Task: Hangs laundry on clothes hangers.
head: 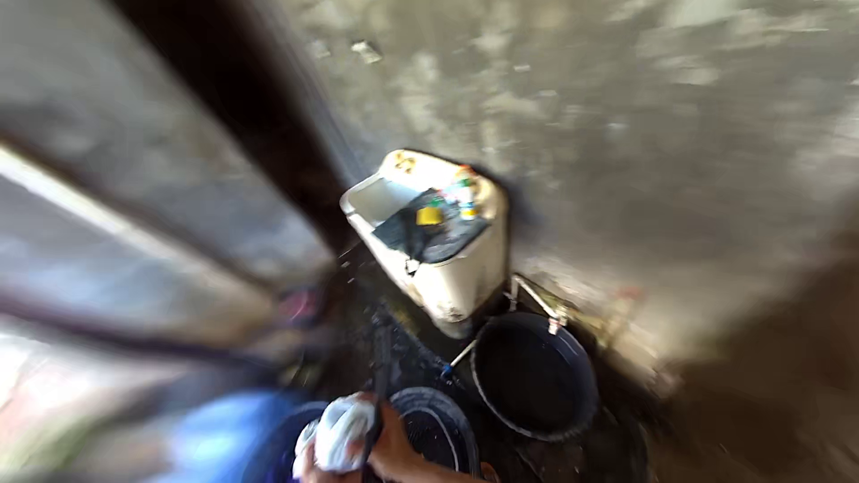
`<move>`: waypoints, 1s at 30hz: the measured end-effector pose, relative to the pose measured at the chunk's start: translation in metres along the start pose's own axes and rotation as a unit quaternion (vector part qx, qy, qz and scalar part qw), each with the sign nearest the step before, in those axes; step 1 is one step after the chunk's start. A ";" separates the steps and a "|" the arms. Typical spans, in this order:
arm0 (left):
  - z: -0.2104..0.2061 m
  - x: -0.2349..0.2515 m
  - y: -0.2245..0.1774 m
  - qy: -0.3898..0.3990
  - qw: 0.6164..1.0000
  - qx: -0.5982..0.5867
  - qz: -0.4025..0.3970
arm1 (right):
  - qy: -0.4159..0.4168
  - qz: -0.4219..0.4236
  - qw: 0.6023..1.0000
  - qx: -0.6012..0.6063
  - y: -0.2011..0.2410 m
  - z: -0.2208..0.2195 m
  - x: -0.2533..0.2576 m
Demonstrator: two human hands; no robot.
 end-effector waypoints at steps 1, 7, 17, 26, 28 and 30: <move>0.006 -0.007 -0.010 -0.028 0.999 0.010 -0.042 | -0.022 -0.053 0.997 0.052 -0.011 -0.009 0.002; 0.109 -0.091 -0.115 -0.105 0.872 0.307 -0.366 | 0.151 -0.490 0.828 0.228 -0.080 -0.143 -0.086; 0.233 -0.253 -0.230 0.054 0.586 0.713 -0.382 | 0.644 -0.516 0.541 -0.162 -0.098 -0.375 -0.298; 0.318 -0.295 -0.204 0.085 0.385 0.909 -0.136 | 0.881 -0.065 0.340 -0.323 -0.078 -0.477 -0.451; 0.341 -0.294 -0.195 0.079 0.401 0.912 -0.042 | 0.880 -0.014 0.325 -0.347 -0.086 -0.482 -0.470; 0.362 -0.295 -0.190 0.058 0.414 0.908 -0.004 | 0.871 0.001 0.316 -0.375 -0.097 -0.486 -0.479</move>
Point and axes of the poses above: each hand's wrist, its own x-axis towards the middle knuckle, its own z-axis out of the back of the hand, y = z × x, the point moved 8 cm from there along x, towards the middle knuckle, and after that the axes turned 6 degrees about -z, right-handed, at the moved point
